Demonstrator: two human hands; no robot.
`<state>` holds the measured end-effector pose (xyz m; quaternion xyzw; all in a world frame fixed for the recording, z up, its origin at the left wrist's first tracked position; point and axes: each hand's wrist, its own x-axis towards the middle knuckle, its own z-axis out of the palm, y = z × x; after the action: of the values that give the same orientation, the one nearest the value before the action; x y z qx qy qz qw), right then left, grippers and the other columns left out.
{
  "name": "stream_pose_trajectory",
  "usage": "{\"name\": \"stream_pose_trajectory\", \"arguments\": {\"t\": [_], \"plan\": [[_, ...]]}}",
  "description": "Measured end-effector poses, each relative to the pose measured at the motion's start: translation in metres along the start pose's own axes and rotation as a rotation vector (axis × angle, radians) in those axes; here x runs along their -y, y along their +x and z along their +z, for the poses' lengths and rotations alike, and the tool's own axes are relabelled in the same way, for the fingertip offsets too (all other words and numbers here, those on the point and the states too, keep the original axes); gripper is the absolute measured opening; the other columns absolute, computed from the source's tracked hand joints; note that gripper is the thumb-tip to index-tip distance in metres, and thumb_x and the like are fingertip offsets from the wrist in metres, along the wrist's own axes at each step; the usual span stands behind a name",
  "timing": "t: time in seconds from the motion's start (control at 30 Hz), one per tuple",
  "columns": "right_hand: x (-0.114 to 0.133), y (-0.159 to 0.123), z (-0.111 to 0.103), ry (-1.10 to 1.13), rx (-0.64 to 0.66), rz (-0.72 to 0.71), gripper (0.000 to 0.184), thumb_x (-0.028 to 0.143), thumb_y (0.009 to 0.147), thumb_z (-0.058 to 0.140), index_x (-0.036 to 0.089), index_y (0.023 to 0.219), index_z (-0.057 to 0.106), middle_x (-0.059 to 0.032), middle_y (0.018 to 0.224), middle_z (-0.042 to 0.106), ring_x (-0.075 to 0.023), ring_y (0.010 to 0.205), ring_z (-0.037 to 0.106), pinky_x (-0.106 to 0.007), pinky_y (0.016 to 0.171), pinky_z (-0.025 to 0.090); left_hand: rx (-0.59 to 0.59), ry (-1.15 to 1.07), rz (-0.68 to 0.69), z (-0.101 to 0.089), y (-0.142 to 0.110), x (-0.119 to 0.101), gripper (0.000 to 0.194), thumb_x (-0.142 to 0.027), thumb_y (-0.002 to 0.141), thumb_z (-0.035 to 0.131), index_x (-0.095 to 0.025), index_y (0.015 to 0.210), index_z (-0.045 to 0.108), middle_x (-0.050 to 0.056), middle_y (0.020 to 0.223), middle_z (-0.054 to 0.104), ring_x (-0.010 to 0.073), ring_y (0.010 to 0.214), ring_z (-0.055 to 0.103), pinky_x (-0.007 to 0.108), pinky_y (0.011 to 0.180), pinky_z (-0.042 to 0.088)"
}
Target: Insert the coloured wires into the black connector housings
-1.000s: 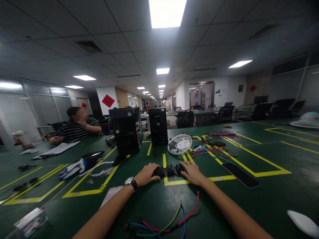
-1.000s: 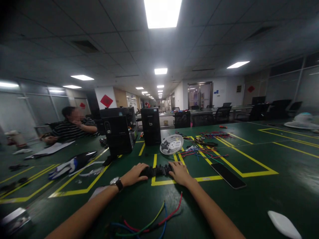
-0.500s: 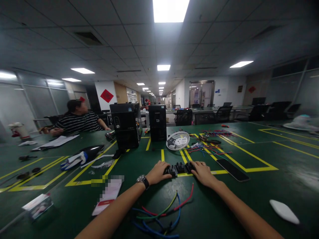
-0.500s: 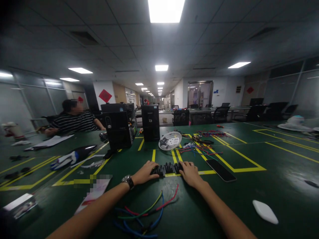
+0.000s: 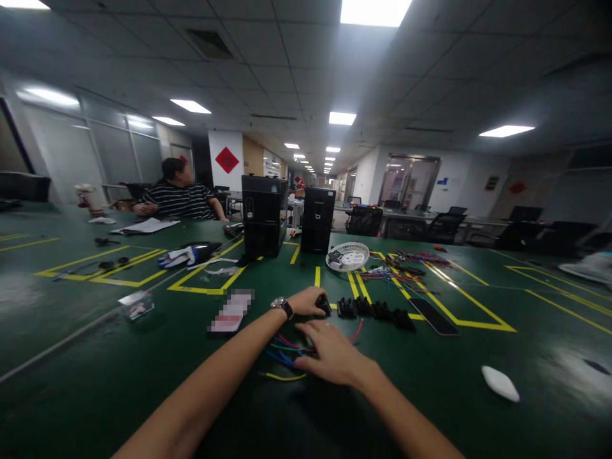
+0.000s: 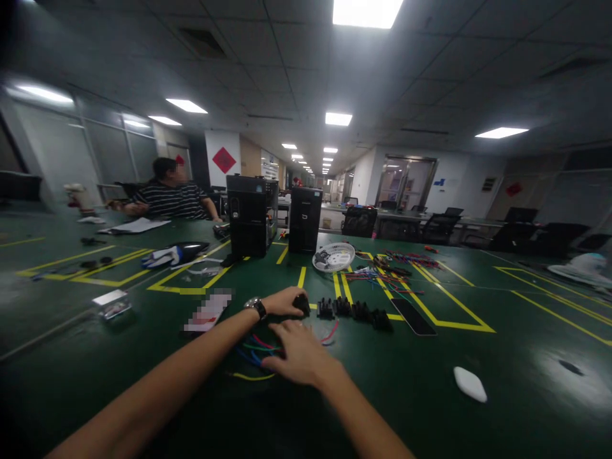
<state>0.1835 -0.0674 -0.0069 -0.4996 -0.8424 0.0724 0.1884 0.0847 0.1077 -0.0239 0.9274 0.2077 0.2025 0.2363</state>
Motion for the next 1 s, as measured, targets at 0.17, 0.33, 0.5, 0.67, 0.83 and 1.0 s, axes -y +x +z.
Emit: {"name": "stream_pose_trajectory", "arguments": {"t": [0.17,0.33,0.5,0.67,0.83,1.0], "plan": [[0.034,0.014,0.037,-0.099,-0.019,0.002,0.034,0.035,0.089,0.053,0.024,0.122,0.058,-0.0093,0.117,0.056,-0.0258,0.109,0.048,-0.040,0.093,0.038,-0.278,-0.134,-0.060,-0.031,-0.052,-0.004,0.045,-0.027,0.061,0.075,-0.020,0.104,0.062,0.009,0.104,0.063,0.0256,0.099,0.057,0.038,0.092,0.043],[0.018,-0.047,0.012,-0.039,0.017,-0.023,0.030,0.021,0.094,0.043,0.025,0.118,0.060,-0.0070,0.107,0.058,-0.0199,0.097,0.054,-0.032,0.086,0.042,-0.371,-0.318,-0.156,-0.041,-0.102,-0.021,0.059,-0.028,0.059,0.077,-0.019,0.114,0.058,0.010,0.109,0.062,0.0249,0.097,0.060,0.039,0.091,0.044],[-0.013,-0.138,-0.025,-0.128,-0.046,0.231,0.032,0.025,0.094,0.038,0.026,0.115,0.063,-0.0090,0.105,0.060,-0.0223,0.095,0.056,-0.035,0.084,0.045,-0.269,-0.586,-0.209,-0.016,-0.111,-0.034,0.052,-0.025,0.060,0.076,-0.014,0.107,0.058,0.011,0.105,0.062,0.0203,0.086,0.062,0.034,0.079,0.047],[-0.045,-0.176,-0.050,-0.211,-0.103,0.481,0.032,0.034,0.091,0.042,0.021,0.101,0.070,-0.0101,0.109,0.063,-0.0241,0.099,0.058,-0.036,0.089,0.044,-0.238,-0.634,-0.140,0.007,-0.106,-0.047,0.048,-0.017,0.058,0.074,-0.017,0.101,0.052,0.000,0.084,0.059,0.0134,0.071,0.057,0.024,0.064,0.045],[-0.058,-0.162,-0.058,-0.230,-0.056,0.586,0.034,0.040,0.089,0.044,0.020,0.091,0.071,-0.0090,0.102,0.068,-0.0230,0.093,0.062,-0.031,0.081,0.046,-0.319,-0.903,-0.167,0.012,-0.117,-0.052,0.055,-0.015,0.062,0.073,-0.020,0.107,0.042,0.000,0.084,0.059,0.0118,0.071,0.058,0.020,0.060,0.044],[-0.067,-0.148,-0.071,-0.168,0.056,0.662,0.035,0.043,0.086,0.047,0.018,0.088,0.072,-0.0077,0.086,0.072,-0.0216,0.078,0.065,-0.027,0.067,0.044,-0.315,-1.312,-0.282,0.015,-0.124,-0.050,0.074,-0.008,0.058,0.078,-0.026,0.113,0.030,0.009,0.112,0.057,0.0155,0.079,0.066,0.037,0.080,0.052]]}}
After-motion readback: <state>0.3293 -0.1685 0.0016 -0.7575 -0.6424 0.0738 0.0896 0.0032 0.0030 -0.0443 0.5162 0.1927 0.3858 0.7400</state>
